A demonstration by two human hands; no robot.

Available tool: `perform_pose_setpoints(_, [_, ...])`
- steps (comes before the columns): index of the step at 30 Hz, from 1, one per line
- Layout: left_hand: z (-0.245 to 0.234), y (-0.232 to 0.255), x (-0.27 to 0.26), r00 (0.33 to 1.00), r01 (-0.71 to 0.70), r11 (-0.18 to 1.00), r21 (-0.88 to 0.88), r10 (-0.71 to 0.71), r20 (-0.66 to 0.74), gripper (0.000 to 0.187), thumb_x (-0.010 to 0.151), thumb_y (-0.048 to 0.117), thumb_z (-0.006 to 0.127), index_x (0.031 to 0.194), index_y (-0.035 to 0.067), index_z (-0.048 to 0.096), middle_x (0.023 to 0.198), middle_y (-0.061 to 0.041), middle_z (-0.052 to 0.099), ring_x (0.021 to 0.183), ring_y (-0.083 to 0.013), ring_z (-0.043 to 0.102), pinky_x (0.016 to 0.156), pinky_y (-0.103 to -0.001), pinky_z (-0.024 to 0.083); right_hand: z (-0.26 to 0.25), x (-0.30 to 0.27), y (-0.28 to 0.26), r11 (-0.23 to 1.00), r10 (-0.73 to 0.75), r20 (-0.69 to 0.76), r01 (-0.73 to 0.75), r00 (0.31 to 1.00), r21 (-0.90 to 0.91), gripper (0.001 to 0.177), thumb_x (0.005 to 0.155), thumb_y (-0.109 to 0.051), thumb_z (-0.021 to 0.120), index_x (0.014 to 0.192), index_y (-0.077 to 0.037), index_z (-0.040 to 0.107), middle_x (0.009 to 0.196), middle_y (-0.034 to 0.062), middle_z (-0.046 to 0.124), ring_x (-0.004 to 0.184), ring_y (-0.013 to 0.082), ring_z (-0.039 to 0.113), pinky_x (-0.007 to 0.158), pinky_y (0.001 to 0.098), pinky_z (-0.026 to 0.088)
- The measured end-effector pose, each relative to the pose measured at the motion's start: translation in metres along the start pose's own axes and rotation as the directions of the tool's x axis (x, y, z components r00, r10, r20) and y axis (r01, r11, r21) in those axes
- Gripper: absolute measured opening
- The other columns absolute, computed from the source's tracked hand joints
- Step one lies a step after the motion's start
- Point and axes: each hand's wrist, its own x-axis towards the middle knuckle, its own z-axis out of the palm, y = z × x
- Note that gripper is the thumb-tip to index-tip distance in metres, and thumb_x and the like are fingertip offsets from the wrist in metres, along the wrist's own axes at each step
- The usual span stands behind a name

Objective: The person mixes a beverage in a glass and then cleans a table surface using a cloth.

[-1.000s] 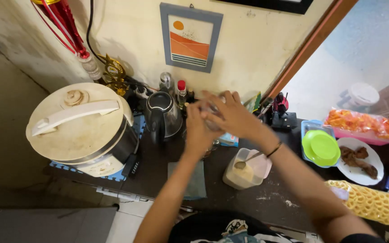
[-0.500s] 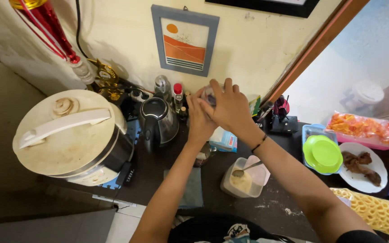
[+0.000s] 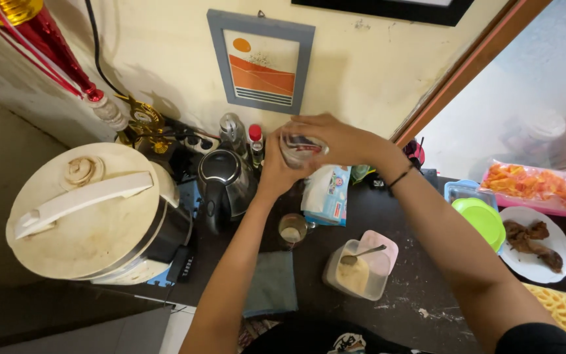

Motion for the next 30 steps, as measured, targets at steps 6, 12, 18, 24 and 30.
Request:
perform_pose_setpoints(6, [0.01, 0.019, 0.008, 0.995, -0.058, 0.995, 0.087, 0.064, -0.075, 0.11, 0.057, 0.007, 0.097, 0.15, 0.0, 0.038, 0.139, -0.02, 0.045, 0.134, -0.0371, 0.047, 0.115, -0.044, 0.042, 0.022, 0.016, -0.031, 0.86, 0.428, -0.241, -0.475, 0.871, -0.188, 0.094, 0.075, -0.056, 0.078, 0.146, -0.001, 0.05, 0.119, 0.0256, 0.056, 0.116, 0.0444, 0.055, 0.1, 0.0503, 0.051])
perform_pose_setpoints(12, [0.022, 0.018, 0.005, 1.0, -0.016, 0.994, -0.113, 0.014, -0.024, 0.12, 0.059, 0.007, 0.099, 0.154, 0.002, 0.027, 0.146, -0.021, 0.039, 0.138, -0.0348, 0.045, 0.118, -0.046, 0.041, 0.046, 0.024, -0.008, 0.535, 0.782, -0.171, -0.786, 0.6, -0.31, 0.102, 0.087, -0.083, 0.057, 0.137, 0.006, 0.055, 0.126, 0.0228, 0.06, 0.108, 0.0402, 0.07, 0.093, 0.05, 0.06])
perform_pose_setpoints(18, [0.012, 0.004, 0.014, 0.996, 0.06, 0.968, -0.243, -0.041, 0.084, 0.125, 0.066, 0.009, 0.099, 0.161, 0.004, 0.017, 0.151, -0.021, 0.046, 0.141, -0.0319, 0.053, 0.118, -0.044, 0.047, 0.013, 0.008, 0.002, 0.919, 0.365, -0.04, -0.367, 0.93, -0.145, 0.106, 0.062, -0.05, 0.086, 0.154, -0.024, 0.042, 0.133, 0.021, 0.055, 0.115, 0.0471, 0.058, 0.092, 0.0524, 0.052])
perform_pose_setpoints(24, [0.015, -0.038, 0.017, 0.995, 0.02, 0.986, -0.165, -0.003, 0.1, 0.132, 0.062, 0.0, 0.09, 0.161, 0.001, 0.002, 0.157, -0.028, 0.034, 0.143, -0.0385, 0.043, 0.118, -0.045, 0.038, 0.051, 0.017, 0.03, 0.866, 0.475, -0.132, -0.489, 0.87, -0.108, 0.094, 0.07, -0.039, 0.087, 0.152, -0.022, 0.045, 0.13, 0.0216, 0.055, 0.114, 0.0461, 0.059, 0.098, 0.0507, 0.053])
perform_pose_setpoints(30, [-0.012, -0.063, -0.016, 0.994, 0.113, 0.97, 0.214, -0.111, -0.022, 0.068, 0.092, -0.004, 0.069, 0.153, 0.0, 0.039, 0.155, -0.023, 0.048, 0.146, -0.0368, 0.044, 0.121, -0.043, 0.035, 0.083, 0.027, 0.048, 0.816, 0.551, -0.097, -0.559, 0.829, -0.147, 0.092, 0.069, -0.037, 0.087, 0.15, -0.024, 0.046, 0.131, 0.0205, 0.055, 0.113, 0.048, 0.057, 0.093, 0.0538, 0.054])
